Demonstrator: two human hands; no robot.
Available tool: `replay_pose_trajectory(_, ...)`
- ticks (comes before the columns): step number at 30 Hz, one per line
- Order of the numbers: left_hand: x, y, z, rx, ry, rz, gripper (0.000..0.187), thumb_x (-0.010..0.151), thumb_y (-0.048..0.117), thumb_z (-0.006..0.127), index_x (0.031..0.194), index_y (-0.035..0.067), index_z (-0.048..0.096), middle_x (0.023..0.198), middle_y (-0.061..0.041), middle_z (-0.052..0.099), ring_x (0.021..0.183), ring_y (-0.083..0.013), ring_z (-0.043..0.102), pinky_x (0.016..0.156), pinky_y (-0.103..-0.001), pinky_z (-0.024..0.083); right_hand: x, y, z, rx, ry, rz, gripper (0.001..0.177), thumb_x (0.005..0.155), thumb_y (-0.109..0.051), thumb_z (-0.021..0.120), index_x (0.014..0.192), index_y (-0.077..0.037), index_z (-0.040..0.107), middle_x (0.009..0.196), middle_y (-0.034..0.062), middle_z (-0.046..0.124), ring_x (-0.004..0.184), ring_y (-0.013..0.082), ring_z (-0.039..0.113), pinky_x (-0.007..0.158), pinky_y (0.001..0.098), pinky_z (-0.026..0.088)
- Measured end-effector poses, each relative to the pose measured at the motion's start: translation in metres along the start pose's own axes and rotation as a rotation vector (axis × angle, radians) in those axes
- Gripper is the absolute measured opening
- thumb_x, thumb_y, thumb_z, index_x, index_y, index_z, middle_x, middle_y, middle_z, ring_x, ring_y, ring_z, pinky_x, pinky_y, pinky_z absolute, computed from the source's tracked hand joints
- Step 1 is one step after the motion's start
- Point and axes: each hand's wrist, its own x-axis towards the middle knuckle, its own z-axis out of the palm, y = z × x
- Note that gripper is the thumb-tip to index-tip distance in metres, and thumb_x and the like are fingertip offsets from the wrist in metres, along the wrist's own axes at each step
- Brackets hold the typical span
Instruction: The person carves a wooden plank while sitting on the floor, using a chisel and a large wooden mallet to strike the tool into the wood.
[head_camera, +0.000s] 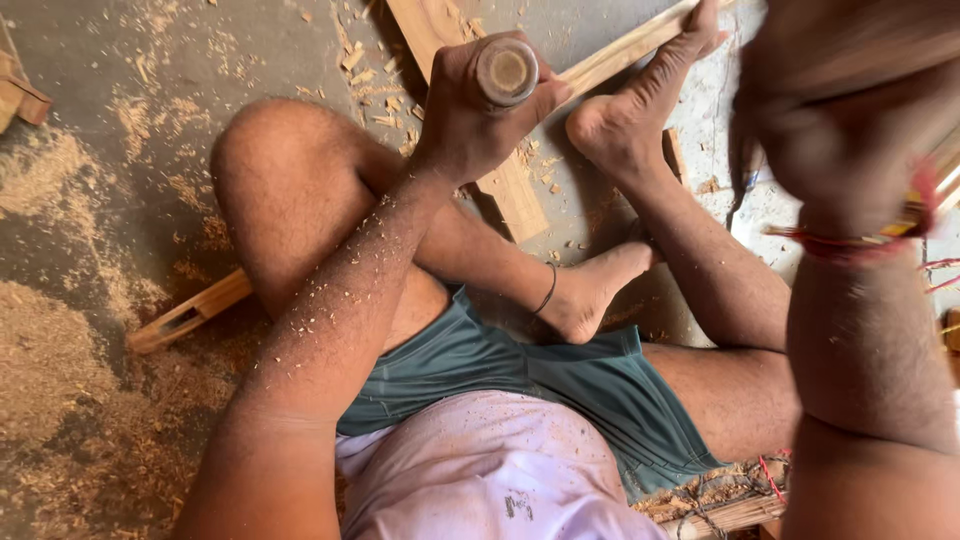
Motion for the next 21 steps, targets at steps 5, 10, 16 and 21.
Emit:
replay_pose_trajectory(5,0.002,0.001,0.007,0.070,-0.027,0.071,0.023,0.104,0.023,0.078,0.115,0.003,0.073,0.105,-0.006,0.077,0.099,-0.0219,0.077,0.087,-0.035,0.062,0.006,-0.005,-0.001,-0.043,-0.018,-0.041,0.041,0.096,-0.010,0.077,0.136,-0.020,0.068,0.106,0.0090,0.075,0.073,0.0215,0.068,0.060,0.0316,0.051)
replay_pose_trajectory(10,-0.006,-0.015,0.005,-0.001,-0.026,0.145,0.023,0.102,0.020,0.079,0.116,0.004,0.073,0.105,-0.008,0.079,0.097,-0.0215,0.078,0.086,-0.034,0.063,-0.008,-0.010,0.009,-0.026,-0.063,0.006,0.050,0.090,-0.007,0.084,0.136,-0.019,0.069,0.098,0.0111,0.074,0.072,0.0273,0.070,0.062,0.0375,0.054)
replay_pose_trajectory(16,0.015,-0.026,0.005,-0.275,0.629,-0.348,0.022,0.094,0.007,0.077,0.087,-0.006,0.060,0.076,-0.013,0.066,0.061,-0.0238,0.057,0.057,-0.035,0.044,-0.048,-0.019,0.026,0.201,0.002,0.342,0.063,0.096,0.005,0.076,0.150,-0.015,0.054,0.117,0.0121,0.072,0.099,0.0255,0.073,0.089,0.0325,0.059)
replay_pose_trajectory(21,0.013,-0.012,-0.013,-0.416,0.452,-0.076,0.016,0.099,0.008,0.076,0.091,0.003,0.063,0.083,-0.005,0.068,0.067,-0.0168,0.065,0.061,-0.030,0.055,-0.083,-0.047,0.077,0.677,0.246,0.628,0.086,0.092,0.015,0.068,0.164,-0.014,0.030,0.141,0.0098,0.057,0.113,0.0240,0.063,0.099,0.0315,0.055)
